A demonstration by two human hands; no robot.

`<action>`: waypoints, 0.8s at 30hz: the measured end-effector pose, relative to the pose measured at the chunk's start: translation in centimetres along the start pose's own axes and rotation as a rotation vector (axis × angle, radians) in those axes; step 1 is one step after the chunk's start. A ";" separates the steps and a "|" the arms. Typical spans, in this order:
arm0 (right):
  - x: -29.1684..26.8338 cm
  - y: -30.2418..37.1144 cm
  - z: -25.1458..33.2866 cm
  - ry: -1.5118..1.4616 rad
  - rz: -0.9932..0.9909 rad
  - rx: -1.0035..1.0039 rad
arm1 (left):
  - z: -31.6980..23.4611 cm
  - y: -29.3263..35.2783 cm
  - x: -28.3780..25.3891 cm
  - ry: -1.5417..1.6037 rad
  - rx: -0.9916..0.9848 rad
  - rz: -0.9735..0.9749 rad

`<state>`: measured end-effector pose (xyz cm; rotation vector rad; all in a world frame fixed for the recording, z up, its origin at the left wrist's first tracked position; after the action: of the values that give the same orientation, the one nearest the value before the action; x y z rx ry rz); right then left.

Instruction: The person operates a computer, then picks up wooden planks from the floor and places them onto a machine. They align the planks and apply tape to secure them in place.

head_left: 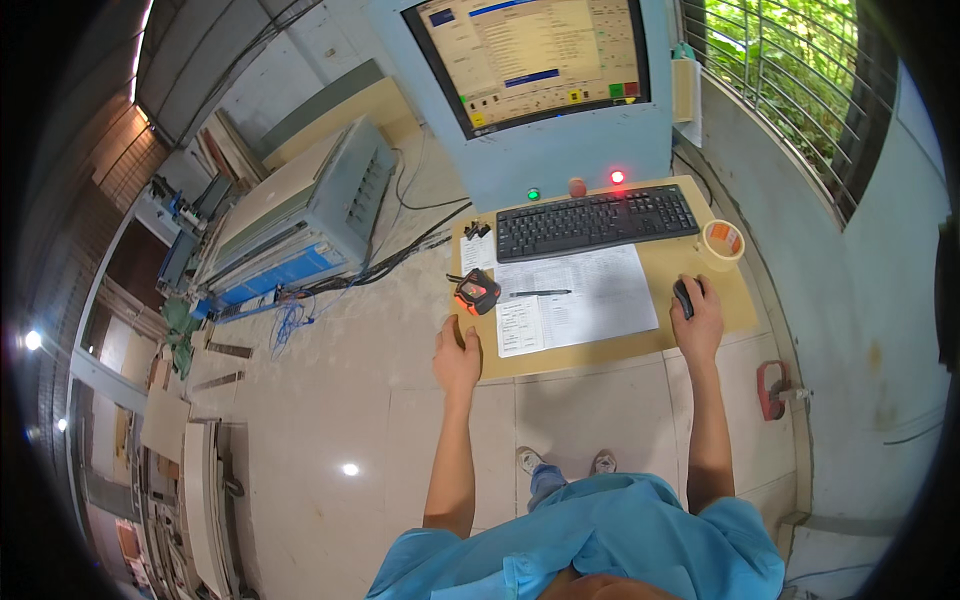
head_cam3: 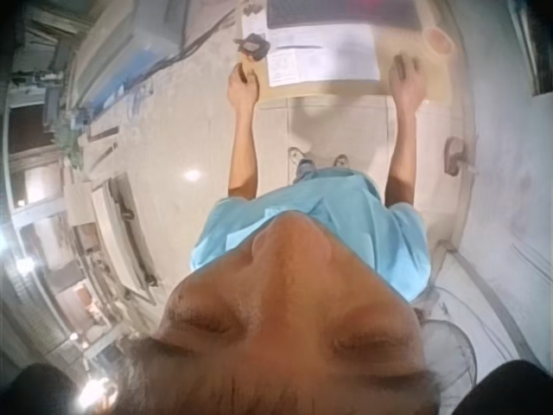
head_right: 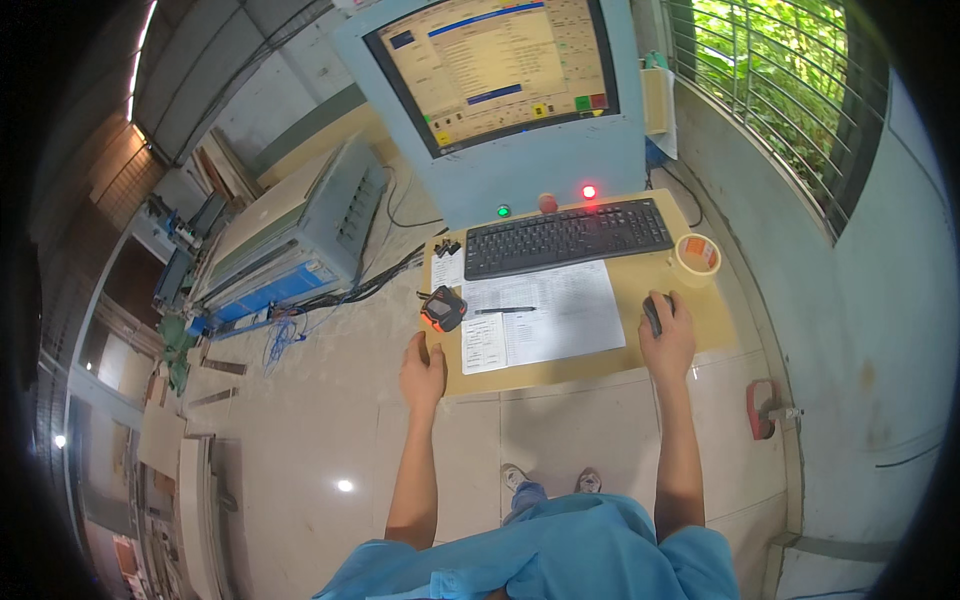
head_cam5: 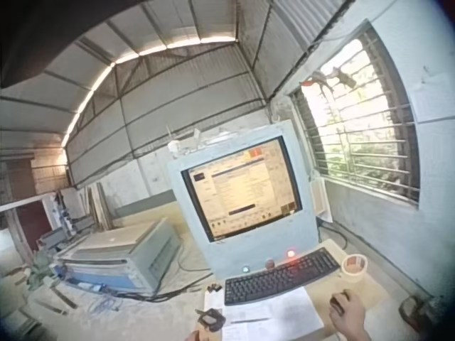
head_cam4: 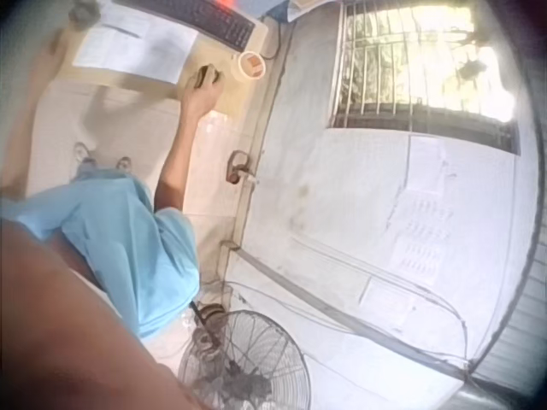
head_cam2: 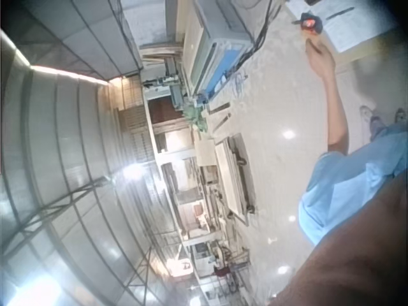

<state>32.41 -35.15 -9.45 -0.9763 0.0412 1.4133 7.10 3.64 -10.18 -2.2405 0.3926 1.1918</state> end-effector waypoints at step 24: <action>-0.2 0.1 0.0 -0.045 -0.008 -0.062 | -0.4 0.1 -0.6 -0.002 -0.002 -0.014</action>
<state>32.27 -35.30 -9.41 -0.9944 -0.0396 1.4355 6.97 3.32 -9.58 -2.2402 0.3741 1.1877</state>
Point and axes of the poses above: each hand's wrist, its own y-axis away from the middle knuckle, its own x-axis out of the palm, z = x × y, the point moved 7 cm from there along -y, towards the middle knuckle, and after that the axes turned 5 degrees about -y, right-handed, at the moved point
